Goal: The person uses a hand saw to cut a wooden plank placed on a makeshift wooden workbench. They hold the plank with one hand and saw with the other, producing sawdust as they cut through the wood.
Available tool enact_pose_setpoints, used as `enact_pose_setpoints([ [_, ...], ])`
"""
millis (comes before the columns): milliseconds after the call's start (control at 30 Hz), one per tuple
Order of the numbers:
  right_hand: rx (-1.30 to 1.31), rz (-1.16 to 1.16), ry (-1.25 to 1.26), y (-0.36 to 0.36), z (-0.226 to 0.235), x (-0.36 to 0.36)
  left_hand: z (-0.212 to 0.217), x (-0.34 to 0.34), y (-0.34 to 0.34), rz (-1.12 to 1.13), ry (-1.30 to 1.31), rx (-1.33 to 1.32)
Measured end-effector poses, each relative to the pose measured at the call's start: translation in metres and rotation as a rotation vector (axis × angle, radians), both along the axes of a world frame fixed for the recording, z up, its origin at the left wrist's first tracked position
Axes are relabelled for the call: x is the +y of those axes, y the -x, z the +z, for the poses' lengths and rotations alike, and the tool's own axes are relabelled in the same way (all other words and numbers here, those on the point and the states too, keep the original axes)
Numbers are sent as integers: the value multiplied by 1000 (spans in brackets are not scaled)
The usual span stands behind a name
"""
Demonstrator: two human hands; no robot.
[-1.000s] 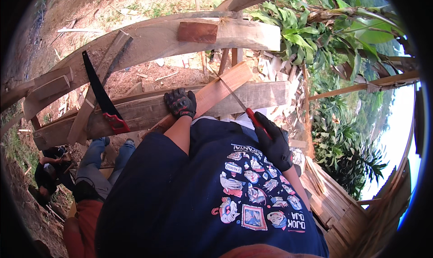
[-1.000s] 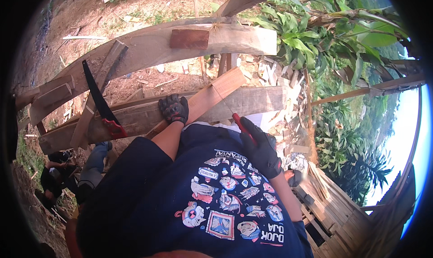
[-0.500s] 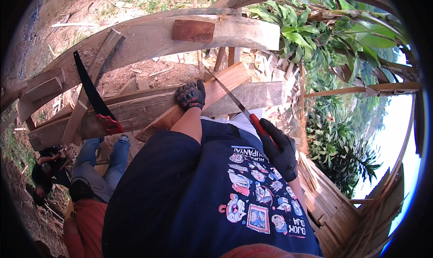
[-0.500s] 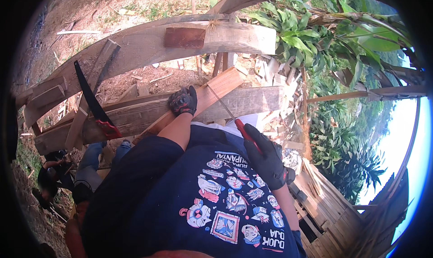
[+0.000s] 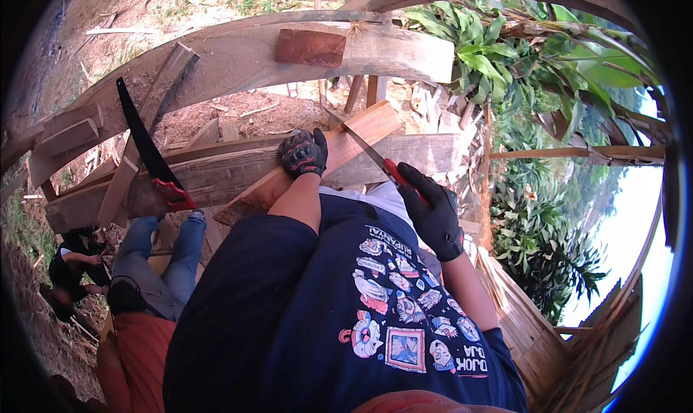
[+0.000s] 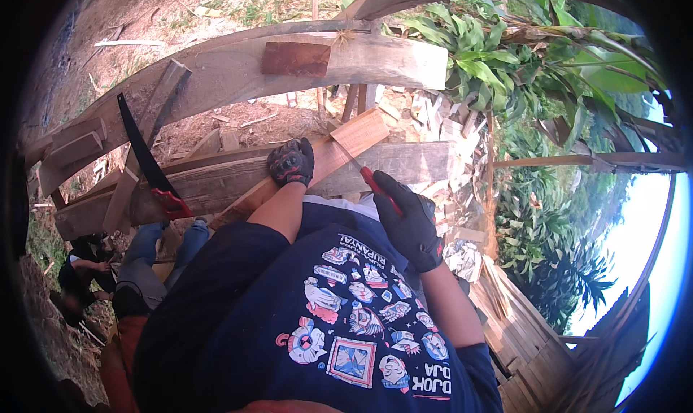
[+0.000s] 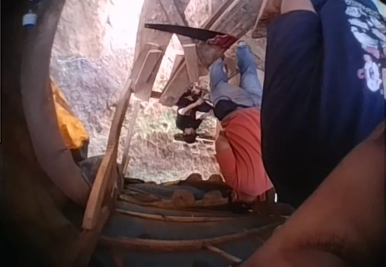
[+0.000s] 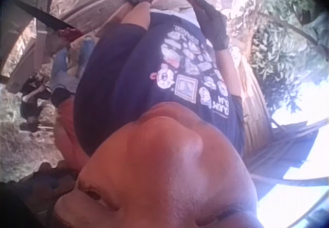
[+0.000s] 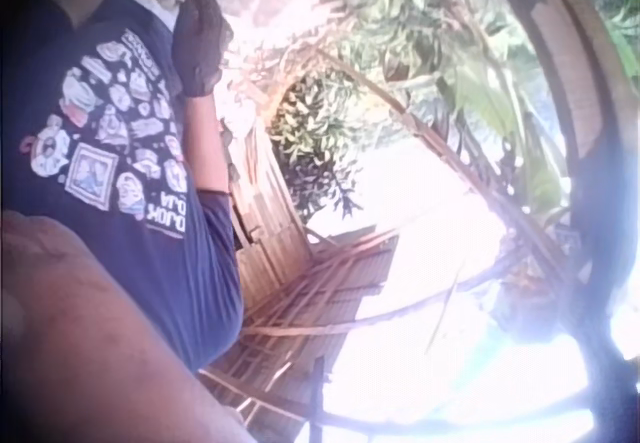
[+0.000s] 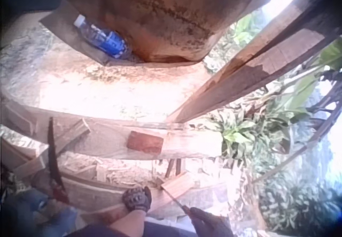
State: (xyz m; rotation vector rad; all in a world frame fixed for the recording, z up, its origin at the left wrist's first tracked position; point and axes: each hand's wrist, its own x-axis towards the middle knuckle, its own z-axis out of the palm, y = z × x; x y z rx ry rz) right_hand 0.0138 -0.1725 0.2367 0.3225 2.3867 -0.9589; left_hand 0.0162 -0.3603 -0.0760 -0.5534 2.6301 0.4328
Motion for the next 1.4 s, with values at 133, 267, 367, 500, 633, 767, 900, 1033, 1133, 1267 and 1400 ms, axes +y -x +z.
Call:
enact_pose_setpoints([
  [133,43,69,8,14,-57,-8,-6,0,-4,-15,-13,70],
  [267,44,86,13,13,-88,-25,-5,1,-3,-22,10,54],
  [367,22,72,-18,-2,-97,-12,-5,1,-6,-44,37,8],
  [500,21,20,17,-30,-37,4,-19,1,5,-66,13,43],
  [633,-49,62,5,-49,48,31,-12,1,-4,-5,49,43],
  [767,-71,23,-25,-47,69,35,-18,2,-7,-19,63,39],
  [900,-32,45,10,-16,10,14,-15,2,-4,-37,28,48],
  [1033,36,101,33,31,-98,-16,-9,1,-4,-10,31,49],
  [1133,-5,138,15,70,-149,-29,-3,2,-2,-22,13,26],
  [1267,-20,170,15,68,-149,-31,-4,-1,0,-15,14,-6],
  [1400,26,124,59,-8,-144,-9,2,2,-3,-60,40,-64],
])
